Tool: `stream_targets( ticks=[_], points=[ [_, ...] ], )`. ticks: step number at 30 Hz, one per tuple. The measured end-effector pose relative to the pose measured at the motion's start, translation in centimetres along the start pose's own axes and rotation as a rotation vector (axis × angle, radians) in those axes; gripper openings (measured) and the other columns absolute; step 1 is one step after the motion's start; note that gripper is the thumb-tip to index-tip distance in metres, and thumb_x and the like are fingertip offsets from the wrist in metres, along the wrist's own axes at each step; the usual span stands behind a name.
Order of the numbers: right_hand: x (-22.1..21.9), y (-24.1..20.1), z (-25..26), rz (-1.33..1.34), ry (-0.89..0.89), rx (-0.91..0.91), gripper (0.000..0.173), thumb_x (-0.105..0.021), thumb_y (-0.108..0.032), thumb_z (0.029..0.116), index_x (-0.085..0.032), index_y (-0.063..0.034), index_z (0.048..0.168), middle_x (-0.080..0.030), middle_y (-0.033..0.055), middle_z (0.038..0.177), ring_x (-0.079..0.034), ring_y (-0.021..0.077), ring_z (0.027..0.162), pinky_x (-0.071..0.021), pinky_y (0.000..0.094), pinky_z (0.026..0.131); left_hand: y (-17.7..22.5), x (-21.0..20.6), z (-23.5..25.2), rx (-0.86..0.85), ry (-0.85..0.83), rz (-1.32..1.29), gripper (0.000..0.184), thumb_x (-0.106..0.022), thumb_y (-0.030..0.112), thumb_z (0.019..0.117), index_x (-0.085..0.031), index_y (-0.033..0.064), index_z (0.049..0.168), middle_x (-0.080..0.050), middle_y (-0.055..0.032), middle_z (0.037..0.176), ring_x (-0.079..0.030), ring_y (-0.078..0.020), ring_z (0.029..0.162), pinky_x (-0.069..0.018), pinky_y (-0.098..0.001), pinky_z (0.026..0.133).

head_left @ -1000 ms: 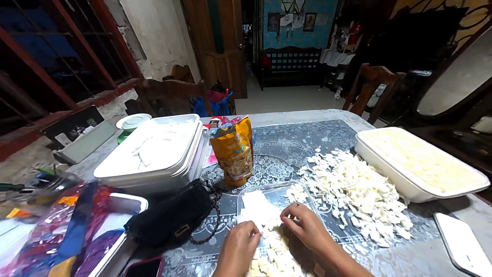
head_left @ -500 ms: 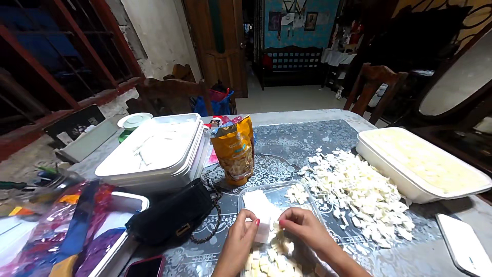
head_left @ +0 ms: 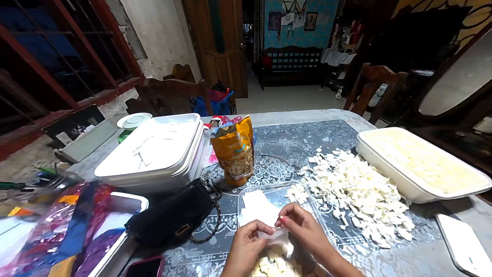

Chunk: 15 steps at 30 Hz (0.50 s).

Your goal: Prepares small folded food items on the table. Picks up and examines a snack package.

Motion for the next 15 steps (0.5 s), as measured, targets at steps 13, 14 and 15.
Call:
stream_targets(
  ticks=[13, 14, 15],
  points=[
    [-0.3, -0.2, -0.3, -0.260, -0.021, 0.147, 0.014, -0.073, -0.014, 0.0895, -0.068, -0.0012, 0.091, -0.068, -0.0007, 0.080, -0.063, -0.0002, 0.072, -0.0527, 0.0175, 0.070, -0.1, -0.6, -0.2, 0.137, -0.052, -0.090, 0.015, -0.066, 0.001, 0.0919, -0.069, -0.0020, 0.106, -0.074, -0.0028, 0.091, -0.072, -0.0091, 0.079, -0.0616, -0.0263, 0.075],
    [-0.3, 0.3, -0.2, -0.228, -0.037, 0.077, 0.014, -0.071, -0.013, 0.0912, -0.068, -0.0006, 0.097, -0.067, -0.0013, 0.080, -0.061, -0.0008, 0.069, -0.0522, 0.0176, 0.068, 0.2, -0.3, -0.2, 0.046, -0.021, 0.026, 0.014, -0.071, 0.005, 0.0890, -0.071, -0.0003, 0.102, -0.073, -0.0016, 0.089, -0.070, -0.0068, 0.077, -0.0598, -0.0244, 0.073],
    [-0.3, 0.7, -0.1, -0.218, -0.069, 0.020, 0.018, -0.068, -0.011, 0.0939, -0.069, 0.0009, 0.107, -0.068, 0.0010, 0.083, -0.061, 0.0009, 0.070, -0.0531, 0.0197, 0.069, 0.3, 0.0, -0.1, -0.020, 0.018, 0.124, 0.013, -0.073, 0.008, 0.0886, -0.072, 0.0012, 0.099, -0.073, -0.0014, 0.087, -0.069, -0.0058, 0.075, -0.0588, -0.0235, 0.071]
  ],
)
Point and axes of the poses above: each hand's wrist, its own z-axis towards the middle knuckle, its own x-axis out of the back of the hand, y = z × x, the point moved 10 cm from there along z, towards the middle knuckle
